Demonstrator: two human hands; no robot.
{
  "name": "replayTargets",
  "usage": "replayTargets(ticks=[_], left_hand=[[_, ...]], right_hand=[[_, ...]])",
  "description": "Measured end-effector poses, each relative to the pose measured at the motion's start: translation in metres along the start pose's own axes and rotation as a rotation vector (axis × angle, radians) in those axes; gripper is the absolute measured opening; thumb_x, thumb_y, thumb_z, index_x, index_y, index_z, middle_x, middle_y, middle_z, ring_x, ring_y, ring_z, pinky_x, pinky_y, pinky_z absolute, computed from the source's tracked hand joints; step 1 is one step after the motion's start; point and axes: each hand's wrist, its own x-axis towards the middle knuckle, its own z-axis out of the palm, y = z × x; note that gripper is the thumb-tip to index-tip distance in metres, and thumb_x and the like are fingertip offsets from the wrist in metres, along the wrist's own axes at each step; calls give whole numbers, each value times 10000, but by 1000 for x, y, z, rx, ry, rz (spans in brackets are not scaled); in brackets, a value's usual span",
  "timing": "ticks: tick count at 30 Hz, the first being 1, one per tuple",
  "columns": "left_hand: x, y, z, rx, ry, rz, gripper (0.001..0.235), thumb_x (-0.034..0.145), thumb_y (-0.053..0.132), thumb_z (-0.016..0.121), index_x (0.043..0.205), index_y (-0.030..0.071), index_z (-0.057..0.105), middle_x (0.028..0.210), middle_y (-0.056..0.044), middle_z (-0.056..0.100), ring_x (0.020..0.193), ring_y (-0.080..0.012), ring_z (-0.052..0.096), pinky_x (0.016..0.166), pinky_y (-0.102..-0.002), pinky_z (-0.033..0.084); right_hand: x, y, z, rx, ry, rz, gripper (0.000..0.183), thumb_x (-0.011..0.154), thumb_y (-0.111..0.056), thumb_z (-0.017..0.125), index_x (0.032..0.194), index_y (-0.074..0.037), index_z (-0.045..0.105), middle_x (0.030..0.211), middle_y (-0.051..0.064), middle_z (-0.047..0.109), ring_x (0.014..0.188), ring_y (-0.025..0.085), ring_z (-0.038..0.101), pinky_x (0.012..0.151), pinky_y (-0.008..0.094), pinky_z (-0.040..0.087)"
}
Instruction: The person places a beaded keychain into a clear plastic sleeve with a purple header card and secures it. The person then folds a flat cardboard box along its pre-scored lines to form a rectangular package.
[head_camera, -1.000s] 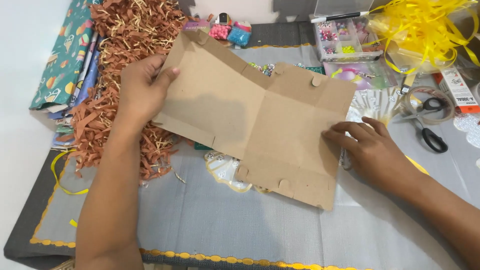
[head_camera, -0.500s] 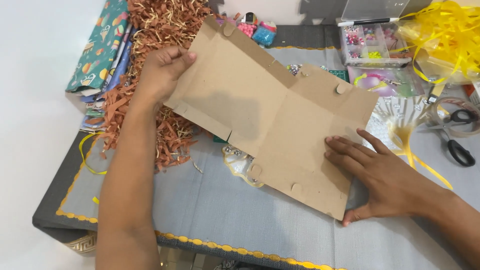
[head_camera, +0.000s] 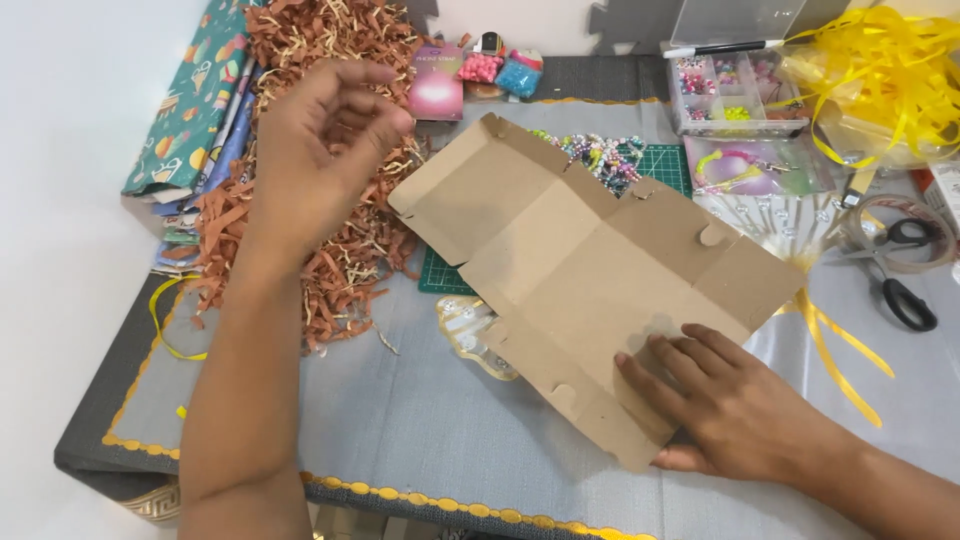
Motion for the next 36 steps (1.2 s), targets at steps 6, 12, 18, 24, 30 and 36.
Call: replayTargets(ticks=[6,12,18,24,30,36], left_hand=[[-61,84,46,24,-620,352,679,940,437,945,1487,113,707,1325,-84,814,1157,-254,774,990,-416,569],[-165,81,134,544,-807,679,1040,648,637,1052,1456,73,720,1252,-90,764,1118,-320,700,952,-457,505],[-193,56,149,499,-749,811,144,941,131,742,1072,91,784,914,-124,757,894,-389,709,828,-475,536],[-193,72,112,490,-280,812,225,1088,118,566,988,155,764,979,-25,808,1007,-199,836,875,-308,615],[-262,10,70,399,-314,447,248,1024,233,590,1122,306,806,1125,149,855,1195,-63,810,864,-239,599],[-270,26,63,177,-228,209,280,1131,280,564,978,203,786,1353,-6,851,1381,-241,808,1101,-375,598]], right_hand=[[8,-14,-5,-32,44,-11,1035,1103,-914,333,1608,-46,585,1308,237,695,1137,444,725,1124,597,543],[23,-17,-25,33,66,7,1066,1019,-954,604,1510,-10,674,1259,243,709,1041,424,724,1086,577,547],[31,-2,-52,193,-32,1,1062,955,-903,720,1491,14,682,1228,198,718,1002,429,702,998,573,522],[22,49,-68,274,-114,62,1132,762,-748,957,1661,-151,615,1573,112,697,1487,367,593,1278,692,269],[9,80,-63,191,-126,124,817,681,-295,851,1487,-232,736,1594,122,654,1482,382,583,1299,730,261],[16,75,-66,359,-25,5,553,946,-21,654,1433,-230,810,1662,139,643,1549,368,595,1281,686,378]])
